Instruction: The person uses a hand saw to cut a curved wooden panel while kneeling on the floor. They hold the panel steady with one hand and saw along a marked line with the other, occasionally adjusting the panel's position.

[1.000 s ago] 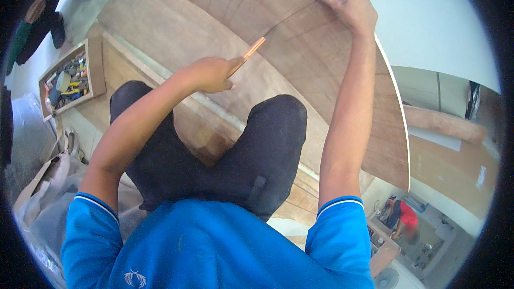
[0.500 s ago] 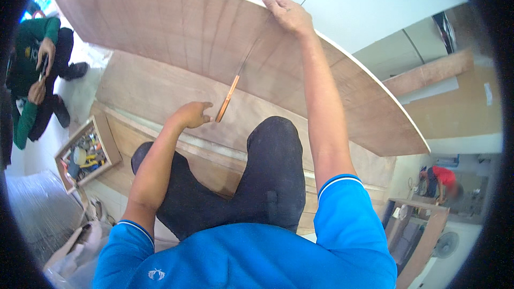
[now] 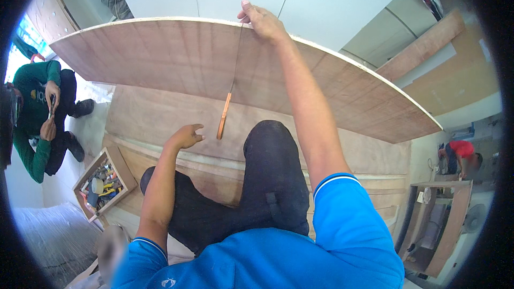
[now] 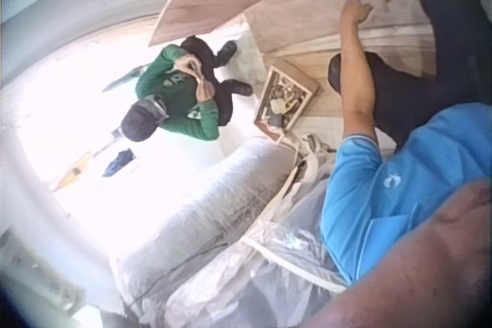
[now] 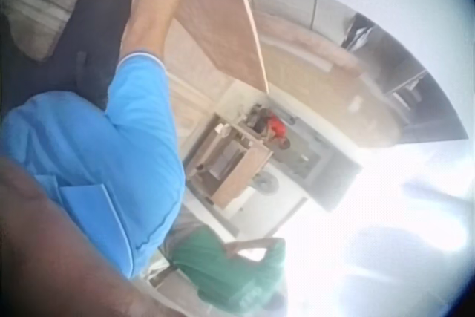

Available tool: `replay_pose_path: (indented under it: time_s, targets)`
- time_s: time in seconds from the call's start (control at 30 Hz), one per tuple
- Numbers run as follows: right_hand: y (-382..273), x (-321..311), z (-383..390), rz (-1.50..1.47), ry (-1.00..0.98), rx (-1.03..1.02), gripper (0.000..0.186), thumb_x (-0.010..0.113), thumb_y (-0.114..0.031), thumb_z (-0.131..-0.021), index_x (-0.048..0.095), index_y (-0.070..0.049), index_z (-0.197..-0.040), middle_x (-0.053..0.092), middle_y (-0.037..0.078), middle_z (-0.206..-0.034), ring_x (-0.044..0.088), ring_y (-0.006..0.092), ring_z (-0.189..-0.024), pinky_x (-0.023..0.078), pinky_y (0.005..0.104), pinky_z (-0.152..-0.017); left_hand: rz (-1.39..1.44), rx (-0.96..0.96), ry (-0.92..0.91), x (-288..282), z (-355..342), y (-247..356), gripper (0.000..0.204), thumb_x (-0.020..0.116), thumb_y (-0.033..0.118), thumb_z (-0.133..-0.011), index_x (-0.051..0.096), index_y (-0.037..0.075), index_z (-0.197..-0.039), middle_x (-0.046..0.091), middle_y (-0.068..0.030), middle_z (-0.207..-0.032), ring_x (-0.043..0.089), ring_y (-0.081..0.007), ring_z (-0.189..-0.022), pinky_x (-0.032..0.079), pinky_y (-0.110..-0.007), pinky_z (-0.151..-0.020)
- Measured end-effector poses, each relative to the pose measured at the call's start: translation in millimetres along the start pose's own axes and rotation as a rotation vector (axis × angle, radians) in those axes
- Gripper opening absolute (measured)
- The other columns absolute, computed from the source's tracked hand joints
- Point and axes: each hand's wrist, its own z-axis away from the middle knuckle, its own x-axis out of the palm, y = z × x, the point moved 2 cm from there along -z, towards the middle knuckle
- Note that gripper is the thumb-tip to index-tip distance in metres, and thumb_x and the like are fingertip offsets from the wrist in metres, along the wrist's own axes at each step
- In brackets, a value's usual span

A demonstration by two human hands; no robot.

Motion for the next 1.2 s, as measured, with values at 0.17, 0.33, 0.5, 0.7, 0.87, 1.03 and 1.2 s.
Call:
replay_pose_path:
  time_s: [0.17, 0.33, 0.5, 0.7, 0.87, 1.03, 1.2]
  targets:
    - [4.3, -13.2, 6.7, -0.169, -0.03, 0.074, 0.073, 0.043, -0.07, -0.103, 0.075, -0.006, -0.12, 0.076, 0.011, -0.117, 0.064, 0.0269, -0.119, 0.05, 0.0423, -0.099, -0.016, -0.126, -0.054, -15.5, 25.5, -2.3, 0.06, 0.075, 0.035, -0.097, 0.064, 0.001, -0.146, 0.073, -0.0266, -0.13, 0.068, -0.0439, -0.124, 0.053, -0.048, -0.107]
    - [13.2, -15.5, -4.4, -0.02, -0.108, 0.002, 0.06, 0.06, -0.061, -0.097, 0.073, -0.008, -0.123, 0.074, 0.008, -0.114, 0.063, 0.0218, -0.109, 0.054, 0.0411, -0.087, -0.181, -0.338, -0.129, -53.5, 90.5, -33.0, 0.054, 0.073, 0.043, -0.096, 0.074, 0.001, -0.131, 0.076, -0.0252, -0.121, 0.07, -0.0441, -0.119, 0.054, -0.048, -0.106]
    - [-7.0, -1.9, -3.3, 0.337, -0.182, -0.166, 0.067, 0.078, -0.063, -0.083, 0.076, -0.009, -0.123, 0.078, 0.015, -0.119, 0.071, 0.0317, -0.114, 0.055, 0.0452, -0.094, -0.113, -0.345, 0.11, -39.2, 166.6, -78.2, 0.061, 0.063, 0.056, -0.099, 0.076, 0.005, -0.13, 0.074, -0.0232, -0.129, 0.069, -0.0429, -0.123, 0.053, -0.049, -0.108]
    - [-9.4, 2.7, 9.2, 0.647, -0.111, -0.178, 0.058, 0.079, -0.057, -0.088, 0.075, -0.011, -0.124, 0.077, 0.017, -0.12, 0.071, 0.0368, -0.118, 0.055, 0.0506, -0.095, -0.173, -0.623, 0.21, -35.7, 161.5, -25.2, 0.057, 0.063, 0.053, -0.096, 0.078, 0.004, -0.121, 0.074, -0.0215, -0.131, 0.068, -0.0413, -0.124, 0.054, -0.051, -0.106]
    - [-11.1, -0.4, 11.8, 0.641, -0.105, -0.204, 0.052, 0.081, -0.051, -0.089, 0.074, -0.011, -0.121, 0.078, 0.016, -0.112, 0.072, 0.0387, -0.111, 0.054, 0.0518, -0.091, -0.138, -0.706, 0.259, -35.2, 168.9, -7.5, 0.055, 0.065, 0.051, -0.096, 0.078, 0.004, -0.121, 0.074, -0.0215, -0.13, 0.069, -0.0405, -0.124, 0.055, -0.05, -0.104]
    - [-17.7, -3.8, 21.0, 0.586, -0.082, -0.199, 0.053, 0.082, -0.045, -0.091, 0.071, -0.01, -0.128, 0.078, 0.016, -0.112, 0.072, 0.0376, -0.111, 0.054, 0.0508, -0.09, -0.121, -0.708, 0.274, -35.9, 167.2, -2.8, 0.055, 0.065, 0.051, -0.095, 0.078, 0.003, -0.12, 0.075, -0.0224, -0.126, 0.07, -0.0402, -0.122, 0.055, -0.05, -0.102]
    - [-23.3, -2.4, 24.3, 0.564, -0.087, -0.211, 0.053, 0.081, -0.043, -0.092, 0.069, -0.012, -0.133, 0.078, 0.015, -0.114, 0.072, 0.0372, -0.112, 0.055, 0.0505, -0.091, -0.169, -0.693, 0.275, -31.4, 159.3, -16.3, 0.055, 0.066, 0.053, -0.095, 0.079, 0.006, -0.121, 0.076, -0.0211, -0.125, 0.07, -0.0394, -0.121, 0.055, -0.05, -0.102]
